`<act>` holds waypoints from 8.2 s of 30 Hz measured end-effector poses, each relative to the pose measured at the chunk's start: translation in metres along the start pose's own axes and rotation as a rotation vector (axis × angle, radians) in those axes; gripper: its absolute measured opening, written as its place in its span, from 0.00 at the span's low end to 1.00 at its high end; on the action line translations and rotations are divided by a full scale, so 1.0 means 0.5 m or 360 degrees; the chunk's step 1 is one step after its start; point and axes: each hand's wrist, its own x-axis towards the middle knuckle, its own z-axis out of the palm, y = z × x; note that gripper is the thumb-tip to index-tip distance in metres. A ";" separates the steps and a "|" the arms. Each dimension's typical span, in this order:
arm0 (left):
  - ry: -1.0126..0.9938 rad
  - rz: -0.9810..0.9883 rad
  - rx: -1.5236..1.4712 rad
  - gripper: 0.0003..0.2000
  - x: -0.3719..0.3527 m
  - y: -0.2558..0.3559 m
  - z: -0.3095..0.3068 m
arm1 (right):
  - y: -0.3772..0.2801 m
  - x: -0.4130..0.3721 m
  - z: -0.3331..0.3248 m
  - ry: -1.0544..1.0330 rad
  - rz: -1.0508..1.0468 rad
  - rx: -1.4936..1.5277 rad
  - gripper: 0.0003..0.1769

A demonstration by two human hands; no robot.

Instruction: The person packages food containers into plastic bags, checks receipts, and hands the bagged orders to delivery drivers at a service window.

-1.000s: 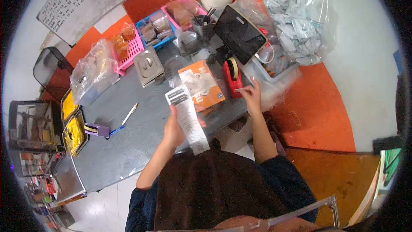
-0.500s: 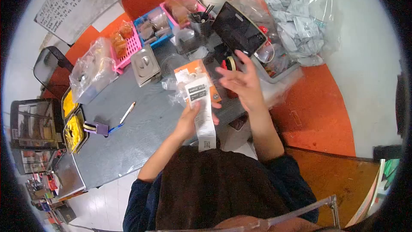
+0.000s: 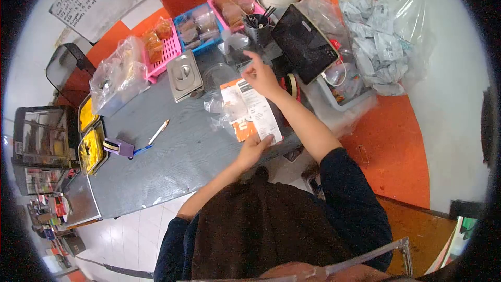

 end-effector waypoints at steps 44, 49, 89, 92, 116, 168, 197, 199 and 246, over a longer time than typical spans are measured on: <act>0.0099 -0.0074 0.1099 0.17 -0.062 -0.049 -0.119 | 0.022 -0.381 0.024 0.0516 0.0602 0.0110 0.23; 0.0793 0.0531 0.1520 0.26 0.002 -0.132 -0.247 | 0.011 -0.377 0.008 0.0176 0.0681 0.0126 0.16; -0.2175 -0.0275 0.1126 0.22 -0.560 -0.313 0.244 | -0.565 -1.286 0.405 0.2597 0.1113 -0.0774 0.13; -0.2158 0.0368 0.1622 0.20 -0.581 -0.441 0.352 | -0.598 -1.376 0.356 0.2833 0.1179 -0.0596 0.13; -0.1661 0.0899 0.1295 0.10 -0.515 -0.638 0.699 | -0.527 -1.772 0.288 0.2788 0.1056 -0.0997 0.11; -0.1691 -0.0099 0.1154 0.08 -0.583 -0.585 0.683 | -0.510 -1.772 0.262 0.2804 0.1306 -0.0955 0.05; -0.1584 0.0444 0.1830 0.12 -0.743 -0.578 0.279 | -0.490 -1.509 0.058 0.2129 0.0799 -0.1650 0.21; -0.1543 0.0332 0.1762 0.11 -0.729 -0.578 0.247 | -0.430 -1.495 0.030 0.2182 0.0953 -0.1957 0.23; -0.1525 -0.0368 0.1440 0.13 -0.674 -0.454 0.069 | -0.069 -1.661 -0.182 0.2968 0.1494 -0.0649 0.23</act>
